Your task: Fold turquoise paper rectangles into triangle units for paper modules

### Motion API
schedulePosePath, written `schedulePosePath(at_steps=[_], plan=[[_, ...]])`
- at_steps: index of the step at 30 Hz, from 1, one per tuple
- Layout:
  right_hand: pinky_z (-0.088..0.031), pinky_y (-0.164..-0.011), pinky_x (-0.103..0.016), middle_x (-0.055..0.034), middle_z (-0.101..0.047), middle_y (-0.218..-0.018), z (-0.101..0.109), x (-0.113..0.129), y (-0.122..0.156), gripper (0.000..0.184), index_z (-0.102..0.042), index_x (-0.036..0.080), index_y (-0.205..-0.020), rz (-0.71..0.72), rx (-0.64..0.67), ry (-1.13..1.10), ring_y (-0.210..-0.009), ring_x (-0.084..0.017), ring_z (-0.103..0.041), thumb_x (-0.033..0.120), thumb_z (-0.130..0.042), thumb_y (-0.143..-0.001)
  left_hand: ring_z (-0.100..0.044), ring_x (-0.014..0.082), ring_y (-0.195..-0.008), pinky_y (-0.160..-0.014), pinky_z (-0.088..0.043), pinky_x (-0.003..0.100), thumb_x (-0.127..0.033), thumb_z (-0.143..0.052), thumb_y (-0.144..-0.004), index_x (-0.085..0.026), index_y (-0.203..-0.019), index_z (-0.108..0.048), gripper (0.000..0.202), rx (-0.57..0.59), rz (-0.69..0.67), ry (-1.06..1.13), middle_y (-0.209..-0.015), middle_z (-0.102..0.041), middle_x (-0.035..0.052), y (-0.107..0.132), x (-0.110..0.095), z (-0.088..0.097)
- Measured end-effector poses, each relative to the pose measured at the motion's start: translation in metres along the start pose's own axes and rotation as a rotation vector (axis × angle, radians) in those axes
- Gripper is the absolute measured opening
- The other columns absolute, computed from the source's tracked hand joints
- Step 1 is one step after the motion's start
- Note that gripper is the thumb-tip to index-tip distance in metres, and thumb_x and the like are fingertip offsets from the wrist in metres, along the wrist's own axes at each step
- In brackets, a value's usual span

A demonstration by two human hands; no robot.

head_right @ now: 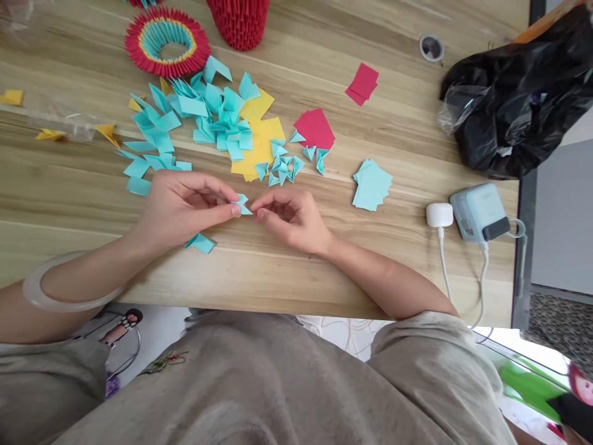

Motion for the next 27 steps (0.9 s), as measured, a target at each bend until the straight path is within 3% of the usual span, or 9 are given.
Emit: schedulePosePath(at_steps=[4, 9, 15, 21, 27], plan=[[-0.049, -0.06, -0.024, -0.0032, -0.069, -0.073, -0.0011, -0.0008, 0.0003, 0.024, -0.07, 0.014, -0.081, -0.012, 0.013, 0.0, -0.063, -0.01, -0.06, 0.038, -0.074, -0.083, -0.06, 0.0086, -0.053, -0.047, -0.048, 0.02, -0.016, -0.084, -0.063, -0.019, -0.068, -0.07, 0.015, 0.038, 0.019, 0.005, -0.062, -0.069, -0.0022, -0.0001, 0.0, -0.0008], [-0.052, -0.066, -0.025, -0.0038, -0.069, -0.075, -0.0008, 0.0003, -0.001, 0.025, -0.069, 0.015, -0.08, 0.009, -0.006, -0.027, -0.07, -0.012, -0.064, 0.039, -0.072, -0.084, -0.061, 0.009, -0.055, -0.051, -0.05, 0.02, -0.017, -0.081, -0.066, -0.019, -0.071, -0.071, 0.011, 0.024, -0.008, -0.047, -0.064, -0.071, -0.0017, 0.0017, 0.0006, -0.0003], [-0.049, -0.059, -0.022, -0.0013, -0.068, -0.07, -0.0035, 0.0038, -0.0032, 0.032, -0.068, 0.014, -0.08, -0.019, -0.019, -0.061, -0.063, -0.009, -0.06, 0.044, -0.079, -0.077, -0.065, 0.0092, -0.059, -0.056, -0.051, 0.017, -0.016, -0.073, -0.07, -0.021, -0.073, -0.073, 0.007, 0.13, -0.07, -0.22, -0.068, -0.073, -0.0025, 0.0062, 0.0043, -0.0001], [-0.045, -0.055, -0.022, 0.0009, -0.064, -0.063, -0.0022, 0.0028, -0.0046, 0.036, -0.066, 0.015, -0.073, -0.028, -0.059, -0.077, -0.057, -0.008, -0.055, 0.047, -0.083, -0.071, -0.066, 0.0124, -0.061, -0.058, -0.055, 0.023, -0.024, -0.076, -0.073, -0.024, -0.078, -0.075, 0.005, 0.077, -0.124, -0.217, -0.071, -0.075, -0.0015, 0.0051, 0.0054, 0.0005], [-0.04, -0.052, -0.022, 0.0023, -0.058, -0.057, -0.0047, 0.0028, -0.0024, 0.026, -0.059, 0.017, -0.062, -0.034, -0.09, -0.028, -0.056, -0.008, -0.05, 0.03, -0.079, -0.072, -0.068, 0.0135, -0.065, -0.059, -0.053, 0.024, -0.022, -0.067, -0.079, -0.027, -0.082, -0.076, 0.011, 0.129, -0.366, -0.434, -0.077, -0.076, -0.0014, 0.0064, 0.0028, -0.0002]])
Point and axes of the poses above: each hand's wrist, its own y-axis away from the middle knuckle, its own z-axis out of the back of the hand, x = y × z, the point moved 1 cm from there along -y, towards the middle knuckle
